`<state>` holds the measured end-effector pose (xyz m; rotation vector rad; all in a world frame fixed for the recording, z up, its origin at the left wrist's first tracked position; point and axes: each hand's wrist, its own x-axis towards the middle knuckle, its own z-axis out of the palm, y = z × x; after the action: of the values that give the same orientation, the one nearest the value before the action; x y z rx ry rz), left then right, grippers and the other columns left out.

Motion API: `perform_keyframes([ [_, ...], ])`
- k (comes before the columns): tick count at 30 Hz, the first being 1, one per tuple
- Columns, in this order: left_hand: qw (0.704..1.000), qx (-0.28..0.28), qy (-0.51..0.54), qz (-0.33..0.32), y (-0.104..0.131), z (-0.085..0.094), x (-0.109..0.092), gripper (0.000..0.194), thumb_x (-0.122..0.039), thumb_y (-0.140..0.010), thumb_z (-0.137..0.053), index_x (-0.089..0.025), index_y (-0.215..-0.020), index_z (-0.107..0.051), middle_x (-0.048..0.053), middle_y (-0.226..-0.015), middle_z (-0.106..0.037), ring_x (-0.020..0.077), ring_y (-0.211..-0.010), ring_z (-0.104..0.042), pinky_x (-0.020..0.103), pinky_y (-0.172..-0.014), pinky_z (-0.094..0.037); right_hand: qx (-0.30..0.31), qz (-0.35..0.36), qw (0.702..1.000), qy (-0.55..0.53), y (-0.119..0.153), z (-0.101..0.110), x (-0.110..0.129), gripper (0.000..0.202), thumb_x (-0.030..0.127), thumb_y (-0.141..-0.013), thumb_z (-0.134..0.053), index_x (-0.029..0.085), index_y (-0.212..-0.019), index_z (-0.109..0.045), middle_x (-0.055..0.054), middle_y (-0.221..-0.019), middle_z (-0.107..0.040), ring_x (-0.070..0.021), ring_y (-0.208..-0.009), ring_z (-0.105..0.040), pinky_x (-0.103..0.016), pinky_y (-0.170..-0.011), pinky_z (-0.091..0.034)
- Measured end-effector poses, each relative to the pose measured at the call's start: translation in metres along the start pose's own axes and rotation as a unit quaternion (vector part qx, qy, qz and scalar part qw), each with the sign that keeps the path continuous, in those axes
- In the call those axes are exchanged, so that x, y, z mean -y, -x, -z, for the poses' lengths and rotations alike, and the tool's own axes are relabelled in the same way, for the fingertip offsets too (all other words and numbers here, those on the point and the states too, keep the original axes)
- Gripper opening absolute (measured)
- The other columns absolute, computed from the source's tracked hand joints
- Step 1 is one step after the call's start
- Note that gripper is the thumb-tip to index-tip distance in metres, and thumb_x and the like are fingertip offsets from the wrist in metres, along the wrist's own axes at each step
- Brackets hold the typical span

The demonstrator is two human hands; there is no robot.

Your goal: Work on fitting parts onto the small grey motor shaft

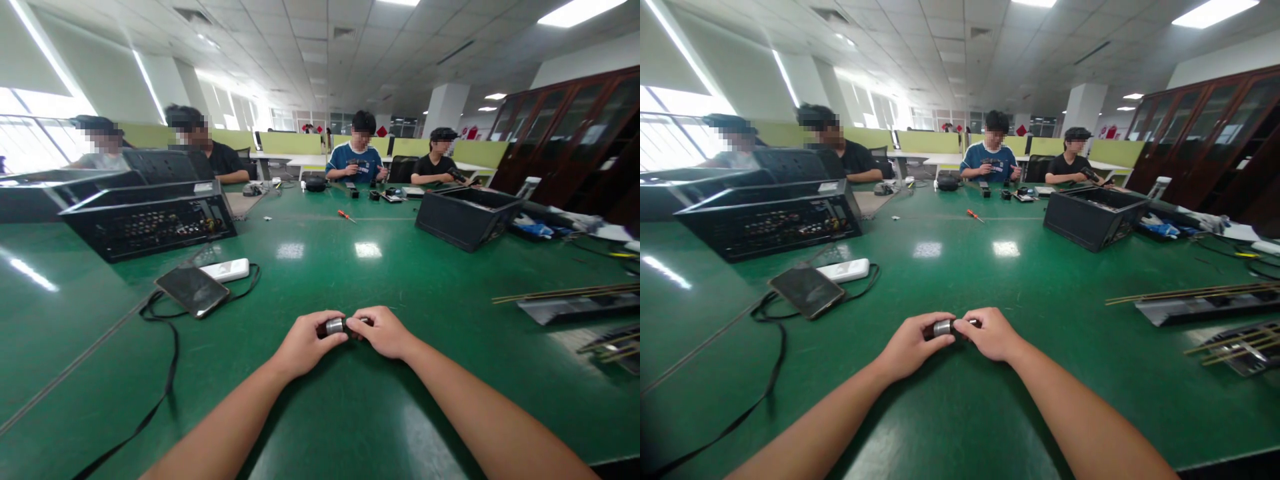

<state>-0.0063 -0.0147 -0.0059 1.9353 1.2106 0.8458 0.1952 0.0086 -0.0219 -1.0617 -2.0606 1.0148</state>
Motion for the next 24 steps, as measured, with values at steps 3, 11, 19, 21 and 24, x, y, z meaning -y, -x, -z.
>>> perform_keyframes([
  [3,1.000,-0.002,0.001,-0.001,-0.0005,0.0001,-0.0014,0.034,-0.034,-0.075,-0.067,-0.018,-0.105,-0.068,0.007,-0.101,-0.071,0.0239,-0.094,-0.065,0.032,-0.087,-0.050,0.012,-0.004,0.999,-0.030,-0.0010,0.0017,0.0001,0.040,0.043,-0.092,-0.046,0.014,-0.073,-0.066,-0.001,-0.064,-0.062,-0.0129,-0.061,-0.056,-0.023,-0.059,-0.041],
  [11,1.000,0.002,-0.005,-0.005,0.0003,0.0009,-0.0015,0.032,-0.033,-0.076,-0.068,-0.019,-0.105,-0.068,0.004,-0.101,-0.071,0.0220,-0.092,-0.065,0.029,-0.084,-0.049,-0.006,0.030,1.000,-0.003,0.0012,0.0045,0.0048,0.019,0.032,-0.083,-0.060,0.017,-0.090,-0.070,-0.001,-0.080,-0.068,-0.0141,-0.070,-0.059,-0.023,-0.064,-0.042],
  [19,1.000,-0.002,-0.017,-0.006,0.0003,0.0014,-0.0011,0.033,-0.035,-0.076,-0.067,-0.019,-0.106,-0.068,0.005,-0.101,-0.071,0.0233,-0.093,-0.065,0.031,-0.086,-0.049,-0.012,0.030,0.999,0.021,0.0008,0.0051,0.0050,0.020,0.033,-0.084,-0.059,0.018,-0.089,-0.071,-0.001,-0.077,-0.068,-0.0140,-0.067,-0.058,-0.024,-0.062,-0.041],
  [21,1.000,-0.003,-0.015,-0.006,0.0004,0.0014,-0.0016,0.033,-0.035,-0.076,-0.067,-0.019,-0.105,-0.068,0.005,-0.101,-0.071,0.0233,-0.093,-0.065,0.031,-0.085,-0.049,-0.014,0.029,0.999,0.019,0.0009,0.0057,0.0040,0.020,0.033,-0.084,-0.059,0.018,-0.089,-0.071,-0.001,-0.076,-0.068,-0.0138,-0.066,-0.057,-0.024,-0.062,-0.041],
  [24,1.000,0.000,-0.015,-0.005,0.0005,0.0013,-0.0021,0.032,-0.034,-0.076,-0.067,-0.019,-0.104,-0.068,0.005,-0.100,-0.071,0.0230,-0.093,-0.065,0.031,-0.084,-0.050,-0.008,0.027,0.999,0.018,0.0008,0.0062,0.0028,0.020,0.033,-0.084,-0.059,0.018,-0.088,-0.071,-0.001,-0.076,-0.068,-0.0134,-0.066,-0.057,-0.023,-0.061,-0.040],
])
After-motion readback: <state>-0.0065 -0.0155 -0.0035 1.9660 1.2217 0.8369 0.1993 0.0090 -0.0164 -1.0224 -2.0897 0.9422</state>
